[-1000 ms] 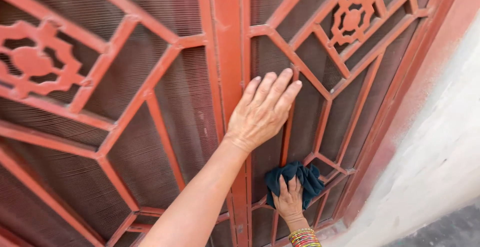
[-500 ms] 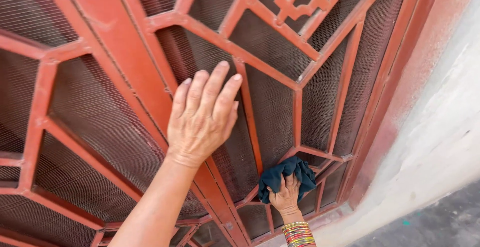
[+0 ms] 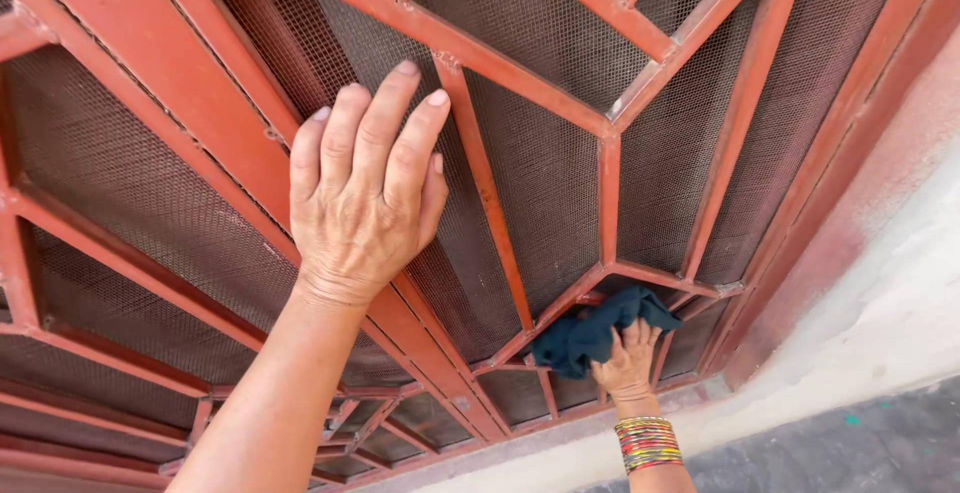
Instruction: The person wipes the red metal window grille with a dark cloth, moving systematically across the frame and mesh sections. The hands remain in view throughout, cleaning the grille's bars and decorative cutouts.
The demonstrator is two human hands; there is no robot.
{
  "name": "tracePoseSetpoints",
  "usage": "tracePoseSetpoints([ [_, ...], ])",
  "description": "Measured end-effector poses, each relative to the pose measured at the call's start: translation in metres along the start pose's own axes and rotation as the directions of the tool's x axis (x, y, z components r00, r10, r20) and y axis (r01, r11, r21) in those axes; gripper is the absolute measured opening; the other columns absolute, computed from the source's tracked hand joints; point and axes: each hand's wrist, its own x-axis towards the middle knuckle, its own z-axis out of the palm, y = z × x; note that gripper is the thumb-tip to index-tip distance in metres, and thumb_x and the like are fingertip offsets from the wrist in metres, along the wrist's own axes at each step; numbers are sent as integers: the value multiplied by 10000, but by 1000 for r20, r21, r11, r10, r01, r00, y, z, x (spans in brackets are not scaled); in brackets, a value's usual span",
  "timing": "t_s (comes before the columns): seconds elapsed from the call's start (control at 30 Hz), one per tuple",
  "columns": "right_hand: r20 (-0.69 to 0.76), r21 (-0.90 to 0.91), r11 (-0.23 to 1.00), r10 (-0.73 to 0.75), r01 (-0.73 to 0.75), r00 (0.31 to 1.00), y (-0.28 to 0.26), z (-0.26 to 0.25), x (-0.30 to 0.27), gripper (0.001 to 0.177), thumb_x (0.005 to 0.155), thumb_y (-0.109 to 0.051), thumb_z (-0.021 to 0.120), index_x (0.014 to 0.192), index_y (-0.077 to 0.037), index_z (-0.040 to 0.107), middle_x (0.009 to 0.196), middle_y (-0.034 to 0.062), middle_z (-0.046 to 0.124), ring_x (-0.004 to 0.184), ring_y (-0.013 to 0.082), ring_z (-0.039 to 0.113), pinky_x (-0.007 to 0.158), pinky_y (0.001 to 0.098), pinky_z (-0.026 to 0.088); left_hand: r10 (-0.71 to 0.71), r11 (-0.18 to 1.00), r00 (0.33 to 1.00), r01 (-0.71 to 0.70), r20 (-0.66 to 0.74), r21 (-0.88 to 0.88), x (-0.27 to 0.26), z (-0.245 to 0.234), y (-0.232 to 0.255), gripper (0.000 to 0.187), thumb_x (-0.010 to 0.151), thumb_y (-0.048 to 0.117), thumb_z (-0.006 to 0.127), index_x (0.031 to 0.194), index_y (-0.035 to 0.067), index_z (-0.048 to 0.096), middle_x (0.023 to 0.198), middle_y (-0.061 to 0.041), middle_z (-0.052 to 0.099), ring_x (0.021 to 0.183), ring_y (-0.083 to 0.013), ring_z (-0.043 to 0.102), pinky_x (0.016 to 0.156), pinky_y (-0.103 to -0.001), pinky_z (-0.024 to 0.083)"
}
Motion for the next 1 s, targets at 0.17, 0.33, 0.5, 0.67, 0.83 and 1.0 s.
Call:
tracePoseSetpoints([
  [0.17, -20, 13, 991, 135, -135, 991, 20, -20, -5, 719, 862, -355, 550, 1412, 103, 484, 1531, 391, 319, 1377, 688, 306, 1151, 838, 195, -1, 1000, 1000, 1, 8, 30, 0, 1, 1, 355, 1116, 296, 453, 1398, 175, 632, 1433, -47, 671, 1243, -272, 665, 1057, -398, 462],
  [0.33, -13, 115, 932, 348, -344, 937, -40, -37, 28, 684, 938, -300, 470, 1463, 106, 304, 1592, 429, 155, 1452, 644, 200, 1227, 674, 141, -17, 999, 1000, 17, 7, 32, 1, 1, 2, 371, 1112, 295, 464, 1402, 155, 647, 1433, -64, 664, 1237, -289, 665, 1046, -401, 469],
  [0.5, 0, 10, 919, 394, -394, 919, -88, -14, 21, 350, 999, 10, 311, 1173, 254, 491, 1412, 617, 270, 1372, 757, 203, 1237, 702, 111, 0, 999, 1000, 0, 9, 51, 1, -1, 3, 366, 1088, 272, 534, 1408, 130, 639, 1441, -83, 653, 1241, -305, 653, 1029, -413, 475],
  [0.67, 97, 357, 684, 650, -636, 754, -124, -46, 58, 902, 999, -270, 524, 1543, 182, -36, 1625, 414, -33, 1543, 538, 11, 1277, 536, 25, 5, 995, 1000, -5, 1, 101, 4, -4, 5, 370, 1072, 283, 551, 1396, 139, 658, 1443, -71, 646, 1244, -281, 642, 1037, -401, 469],
  [0.83, 240, 49, 932, 337, -358, 910, -145, -93, 69, 676, 978, -465, 555, 1407, 51, 468, 1454, 423, 337, 1281, 590, 384, 1070, 567, 326, -17, 1000, 999, 17, -38, 5, -8, 6, 4, 424, 1119, 389, 561, 1454, 131, 540, 1529, -123, 574, 1253, -356, 650, 1034, -463, 506],
  [1.0, 381, -202, 979, 108, -31, 918, -57, -58, 14, 790, 693, -534, 794, 1420, -322, 568, 1433, 137, 546, 1163, 391, 618, 976, 570, 479, 3, 998, 1000, -3, 1, 65, -4, 5, 3, 449, 1097, 406, 601, 1465, 151, 565, 1534, -88, 576, 1251, -321, 648, 1027, -441, 496],
])
